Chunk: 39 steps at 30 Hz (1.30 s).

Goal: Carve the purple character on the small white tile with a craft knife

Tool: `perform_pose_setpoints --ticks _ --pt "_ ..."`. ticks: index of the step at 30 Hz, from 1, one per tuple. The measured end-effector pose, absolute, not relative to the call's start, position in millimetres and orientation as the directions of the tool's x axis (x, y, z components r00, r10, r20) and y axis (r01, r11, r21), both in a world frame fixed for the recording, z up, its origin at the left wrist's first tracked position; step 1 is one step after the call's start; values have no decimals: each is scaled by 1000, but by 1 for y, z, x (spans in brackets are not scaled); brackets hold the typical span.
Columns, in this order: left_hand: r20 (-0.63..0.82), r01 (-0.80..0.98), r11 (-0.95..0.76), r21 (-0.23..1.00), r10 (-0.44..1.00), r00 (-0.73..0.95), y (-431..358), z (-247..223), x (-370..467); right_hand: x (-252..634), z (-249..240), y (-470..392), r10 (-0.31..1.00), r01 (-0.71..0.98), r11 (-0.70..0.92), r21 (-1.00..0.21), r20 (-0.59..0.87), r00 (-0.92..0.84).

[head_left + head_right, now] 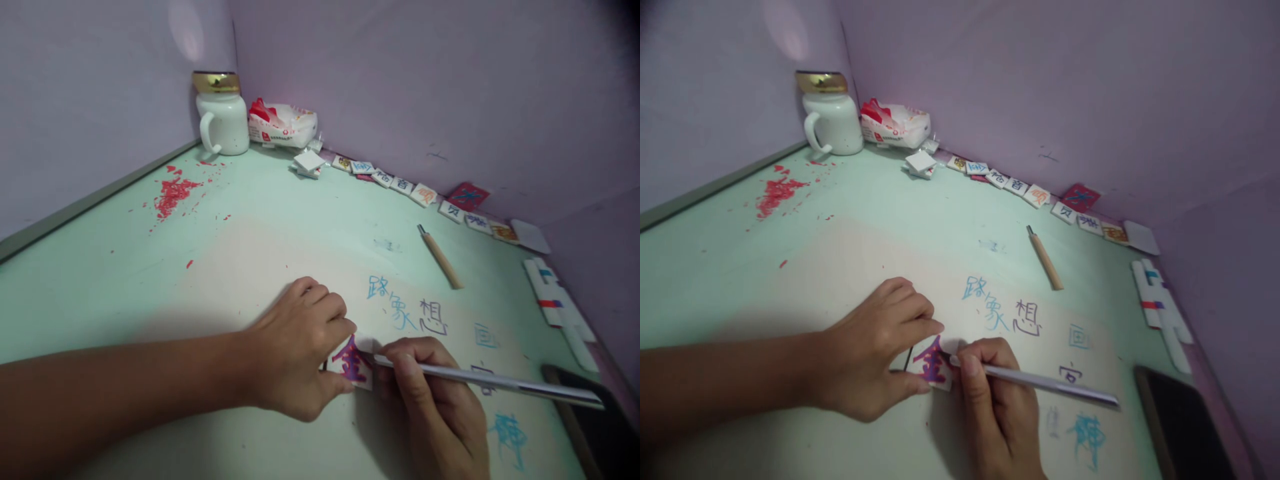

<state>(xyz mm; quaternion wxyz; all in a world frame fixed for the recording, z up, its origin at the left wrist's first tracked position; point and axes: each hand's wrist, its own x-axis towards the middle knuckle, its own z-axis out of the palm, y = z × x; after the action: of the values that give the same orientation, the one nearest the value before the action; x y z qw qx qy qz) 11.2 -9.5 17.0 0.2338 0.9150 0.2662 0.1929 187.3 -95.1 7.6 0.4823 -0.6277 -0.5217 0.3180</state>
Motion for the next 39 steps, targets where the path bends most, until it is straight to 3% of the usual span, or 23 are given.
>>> perform_pose_setpoints --ticks 8,15,22,27,35,39 --pt "214 402 -744 534 579 787 -9 20 12 178 15 -96 962 371 -9 -928 93 257" --pt "212 399 -745 535 575 790 -9 19 12 189 7 -97 981 270 -6 -963 47 188" --pt "224 399 -744 536 581 783 -10 19 12 190 8 -95 978 355 33 -934 103 179" --pt "229 397 -739 545 586 777 -11 19 12 192 7 -96 989 254 38 -966 72 129" --pt "393 234 -761 606 541 743 -9 19 7 211 8 -91 922 69 74 -995 94 374" --pt "309 360 -751 554 586 749 -12 17 8 214 3 -90 932 126 105 -987 142 334"
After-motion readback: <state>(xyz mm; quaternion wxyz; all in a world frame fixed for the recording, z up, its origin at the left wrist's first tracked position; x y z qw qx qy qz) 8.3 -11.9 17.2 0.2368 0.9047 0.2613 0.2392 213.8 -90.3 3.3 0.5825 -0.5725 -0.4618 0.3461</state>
